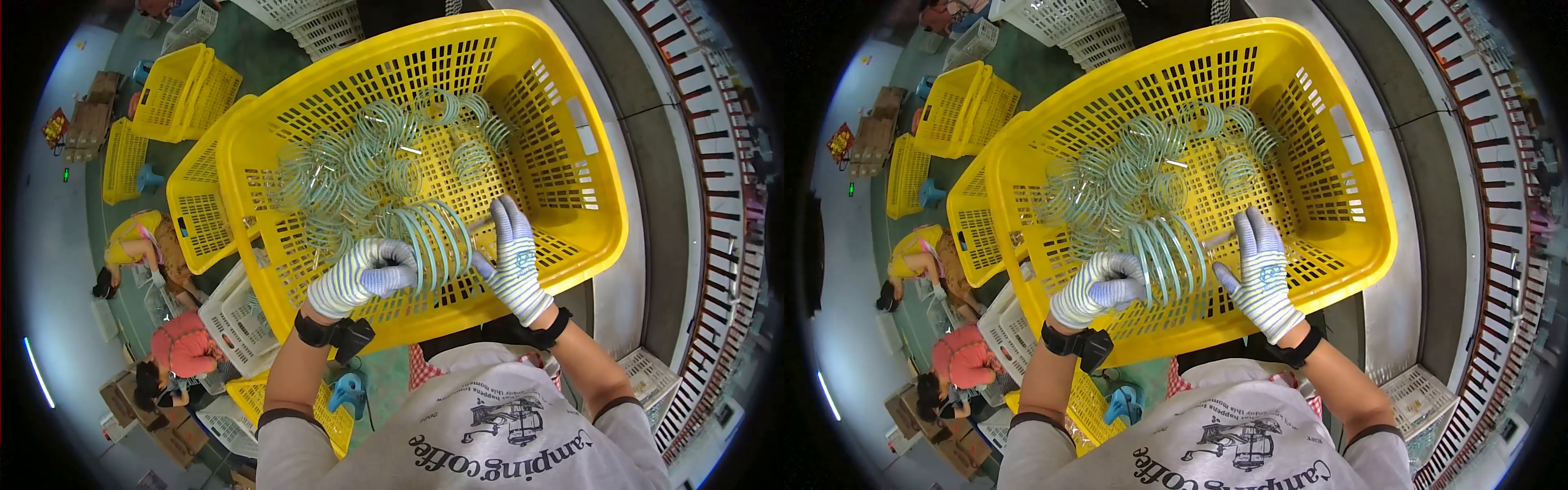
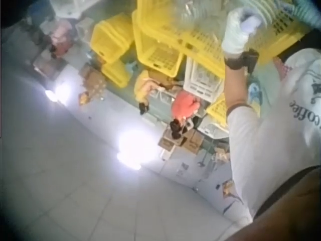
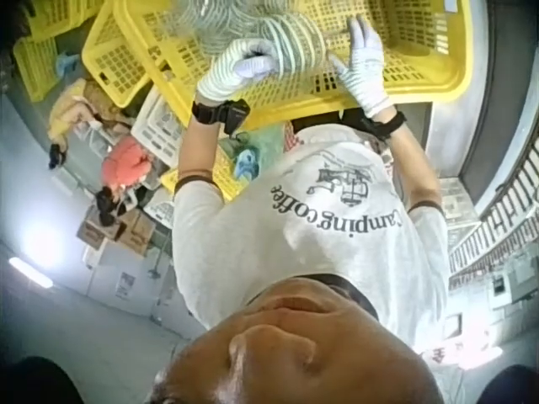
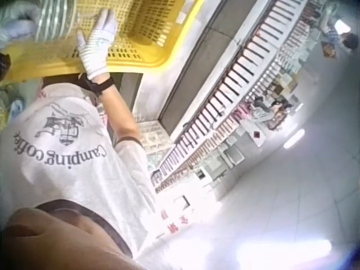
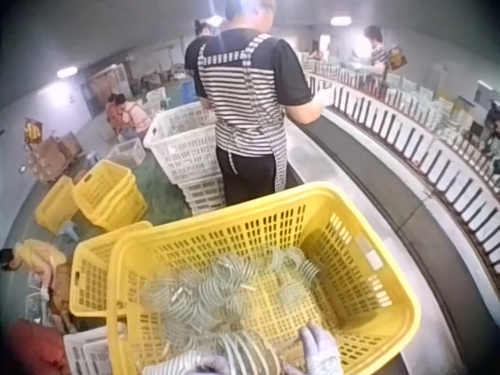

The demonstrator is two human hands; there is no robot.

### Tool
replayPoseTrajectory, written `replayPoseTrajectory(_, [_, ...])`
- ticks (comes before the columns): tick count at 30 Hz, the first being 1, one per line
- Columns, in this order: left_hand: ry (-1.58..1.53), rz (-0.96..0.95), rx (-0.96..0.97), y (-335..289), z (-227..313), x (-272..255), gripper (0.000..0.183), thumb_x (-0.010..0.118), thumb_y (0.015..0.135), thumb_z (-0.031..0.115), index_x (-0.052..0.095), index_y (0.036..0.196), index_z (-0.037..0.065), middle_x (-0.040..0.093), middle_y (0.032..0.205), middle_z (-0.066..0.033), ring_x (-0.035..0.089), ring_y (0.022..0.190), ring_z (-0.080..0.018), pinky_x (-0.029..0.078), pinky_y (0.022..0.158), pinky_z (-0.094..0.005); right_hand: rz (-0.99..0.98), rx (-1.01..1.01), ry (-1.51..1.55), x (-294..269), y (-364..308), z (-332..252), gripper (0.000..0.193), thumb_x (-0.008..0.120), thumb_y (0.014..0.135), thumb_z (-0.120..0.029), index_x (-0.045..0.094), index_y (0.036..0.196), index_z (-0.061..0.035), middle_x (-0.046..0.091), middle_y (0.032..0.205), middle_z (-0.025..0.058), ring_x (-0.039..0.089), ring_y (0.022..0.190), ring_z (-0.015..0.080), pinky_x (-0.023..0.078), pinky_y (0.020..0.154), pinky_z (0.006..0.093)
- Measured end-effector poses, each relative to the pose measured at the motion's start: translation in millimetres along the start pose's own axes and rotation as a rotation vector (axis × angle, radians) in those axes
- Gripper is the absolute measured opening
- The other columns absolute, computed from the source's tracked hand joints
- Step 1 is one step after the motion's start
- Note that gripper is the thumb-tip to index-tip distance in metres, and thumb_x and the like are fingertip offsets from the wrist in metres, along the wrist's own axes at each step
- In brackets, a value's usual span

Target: Picking up industrial coils from a basket and placing them onto a rotating assembly rack.

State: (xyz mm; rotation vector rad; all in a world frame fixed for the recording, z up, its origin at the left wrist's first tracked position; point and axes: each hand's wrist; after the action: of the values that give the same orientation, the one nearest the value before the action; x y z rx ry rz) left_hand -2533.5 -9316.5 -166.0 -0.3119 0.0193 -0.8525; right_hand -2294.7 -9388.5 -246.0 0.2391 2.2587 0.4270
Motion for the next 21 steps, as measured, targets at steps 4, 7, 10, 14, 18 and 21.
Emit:
replayPoseTrajectory(4, [-0.047, -0.142, -0.111, 6, 12, -5, 0.015, 0.061, 0.079, 0.017, 0.062, 0.083, 0.003, 0.058, 0.071, 0.0007, 0.051, 0.064, -0.0066, 0.041, 0.056, -0.0194, -0.059, -0.179, -0.3, -2, 3, 10, 0.05, 0.066, 0.071, -0.019, 0.049, 0.116, -0.0067, 0.05, 0.117, 0.0173, 0.044, 0.11, 0.0381, 0.037, 0.094, 0.0419])
replayPoseTrajectory(7, [0.362, 0.086, 0.126, 7, 7, -46, 0.02, 0.057, 0.083, 0.015, 0.063, 0.097, 0.001, 0.064, 0.088, -0.0059, 0.059, 0.078, -0.0135, 0.047, 0.068, -0.0263, -0.552, 0.056, -0.068, -9, -5, 18, 0.032, 0.061, 0.077, -0.02, 0.054, 0.105, -0.0059, 0.06, 0.092, 0.0167, 0.056, 0.091, 0.034, 0.042, 0.082, 0.0433])
replayPoseTrajectory(10, [0.84, 0.737, 0.221, 28, -13, -156, 0.029, 0.055, 0.082, 0.018, 0.06, 0.104, 0.001, 0.062, 0.102, -0.0145, 0.058, 0.094, -0.0254, 0.044, 0.082, -0.033, -0.542, 0.383, 0.115, -35, -23, 18, 0.031, 0.055, 0.085, -0.025, 0.053, 0.109, -0.0055, 0.063, 0.089, 0.0138, 0.059, 0.084, 0.0313, 0.046, 0.075, 0.0381])
replayPoseTrajectory(14, [1.069, 0.966, -0.159, 32, -96, -303, 0.044, 0.053, 0.084, 0.028, 0.053, 0.113, -0.005, 0.057, 0.111, -0.0244, 0.053, 0.103, -0.0368, 0.04, 0.088, -0.0411, -0.15, 0.756, 0.9, -71, -43, 5, 0.038, 0.049, 0.089, -0.036, 0.053, 0.107, -0.0032, 0.055, 0.089, -0.0004, 0.051, 0.073, 0.0108, 0.044, 0.071, 0.0261])
replayPoseTrajectory(18, [1.157, 1.023, -0.266, 32, -158, -340, 0.03, 0.054, 0.08, 0.023, 0.06, 0.093, -0.003, 0.061, 0.091, -0.0235, 0.057, 0.083, -0.0375, 0.044, 0.073, -0.042, 0.371, 0.761, 1.404, -122, -68, 16, 0.037, 0.053, 0.088, -0.039, 0.052, 0.091, -0.0028, 0.046, 0.062, 0.0012, 0.046, 0.056, 0.0134, 0.048, 0.072, 0.0343])
replayPoseTrajectory(21, [1.14, 1.002, -0.332, 29, -178, -314, 0.029, 0.059, 0.076, 0.018, 0.061, 0.098, -0.002, 0.06, 0.098, -0.0233, 0.058, 0.084, -0.0347, 0.044, 0.076, -0.0385, 0.746, 0.641, 1.497, -172, -108, 44, 0.028, 0.054, 0.088, -0.031, 0.053, 0.088, -0.0031, 0.048, 0.064, 0.0021, 0.052, 0.062, 0.0162, 0.049, 0.076, 0.0382])
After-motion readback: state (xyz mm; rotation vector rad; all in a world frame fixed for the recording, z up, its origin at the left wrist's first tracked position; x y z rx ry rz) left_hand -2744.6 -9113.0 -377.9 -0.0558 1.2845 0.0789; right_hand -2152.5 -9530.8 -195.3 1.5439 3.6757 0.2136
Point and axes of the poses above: each hand's wrist, its own y-axis towards the middle knuckle, its own x-axis out of the palm, z = x × y
